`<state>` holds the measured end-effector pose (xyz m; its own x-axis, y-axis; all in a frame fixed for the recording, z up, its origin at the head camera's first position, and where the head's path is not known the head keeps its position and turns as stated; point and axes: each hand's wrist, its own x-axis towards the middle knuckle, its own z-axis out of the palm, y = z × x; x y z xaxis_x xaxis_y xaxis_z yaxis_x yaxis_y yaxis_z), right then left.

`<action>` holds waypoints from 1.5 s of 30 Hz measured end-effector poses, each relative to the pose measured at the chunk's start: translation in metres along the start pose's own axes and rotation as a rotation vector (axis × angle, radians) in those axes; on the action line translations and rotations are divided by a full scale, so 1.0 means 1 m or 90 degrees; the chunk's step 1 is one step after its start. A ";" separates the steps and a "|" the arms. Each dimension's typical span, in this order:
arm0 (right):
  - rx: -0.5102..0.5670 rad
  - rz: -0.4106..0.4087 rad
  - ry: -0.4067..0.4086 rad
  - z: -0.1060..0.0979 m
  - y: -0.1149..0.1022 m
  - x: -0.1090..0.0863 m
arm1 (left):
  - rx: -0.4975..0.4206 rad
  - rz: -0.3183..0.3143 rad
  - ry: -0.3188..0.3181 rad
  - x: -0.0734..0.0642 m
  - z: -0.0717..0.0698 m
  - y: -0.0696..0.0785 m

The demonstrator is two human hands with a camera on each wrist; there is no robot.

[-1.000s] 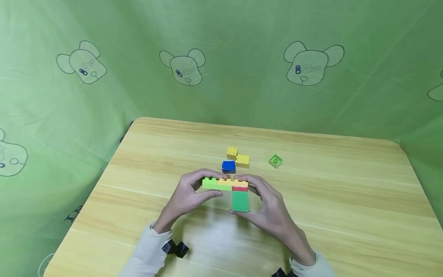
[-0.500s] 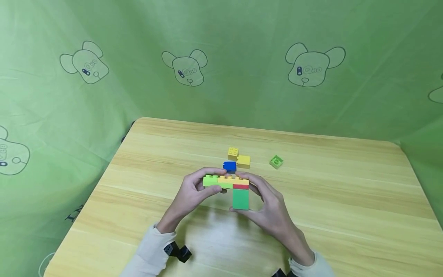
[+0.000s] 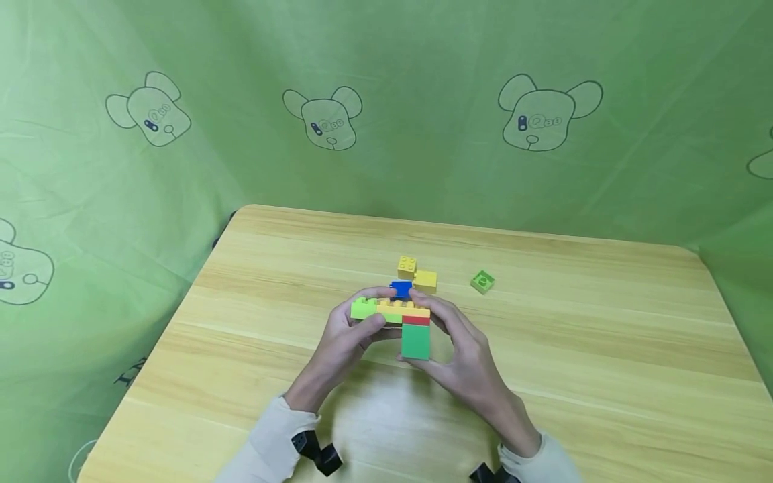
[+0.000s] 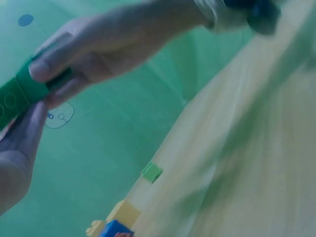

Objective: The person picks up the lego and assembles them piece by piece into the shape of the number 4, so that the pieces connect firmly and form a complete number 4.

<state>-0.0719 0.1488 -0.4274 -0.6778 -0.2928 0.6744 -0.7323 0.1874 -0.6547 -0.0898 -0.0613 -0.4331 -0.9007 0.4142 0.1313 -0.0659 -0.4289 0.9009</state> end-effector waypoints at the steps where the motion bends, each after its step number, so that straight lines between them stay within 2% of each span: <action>1: -0.009 -0.005 -0.002 0.000 0.001 0.000 | -0.013 -0.003 0.005 0.000 0.000 0.000; 4: -0.028 -0.009 -0.015 0.001 0.005 0.002 | -0.030 -0.007 0.028 0.000 0.001 0.002; 11: -0.035 0.000 -0.043 0.000 0.013 0.002 | -0.006 0.000 0.107 0.001 -0.004 0.010; 15: -0.062 0.044 -0.061 -0.001 0.015 0.002 | -0.005 0.016 0.129 0.001 -0.009 0.014; 21: -0.125 0.123 -0.088 0.002 0.026 0.002 | -0.009 0.035 0.129 0.001 -0.014 0.015; 27: -0.186 0.195 -0.138 0.002 0.043 0.003 | -0.001 0.039 0.127 0.001 -0.017 0.015; 35: -0.207 0.305 -0.189 0.002 0.054 0.004 | 0.012 0.038 0.137 0.000 -0.019 0.016; 39: -0.217 0.336 -0.199 0.003 0.060 0.006 | 0.008 0.034 0.140 0.000 -0.020 0.016; 45: -0.222 0.354 -0.206 0.005 0.072 0.009 | 0.000 0.036 0.144 0.001 -0.020 0.015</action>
<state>-0.1303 0.1549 -0.4709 -0.9418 -0.3198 0.1040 -0.3003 0.6605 -0.6882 -0.0999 -0.0831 -0.4278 -0.9762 0.1992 0.0858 -0.0124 -0.4462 0.8949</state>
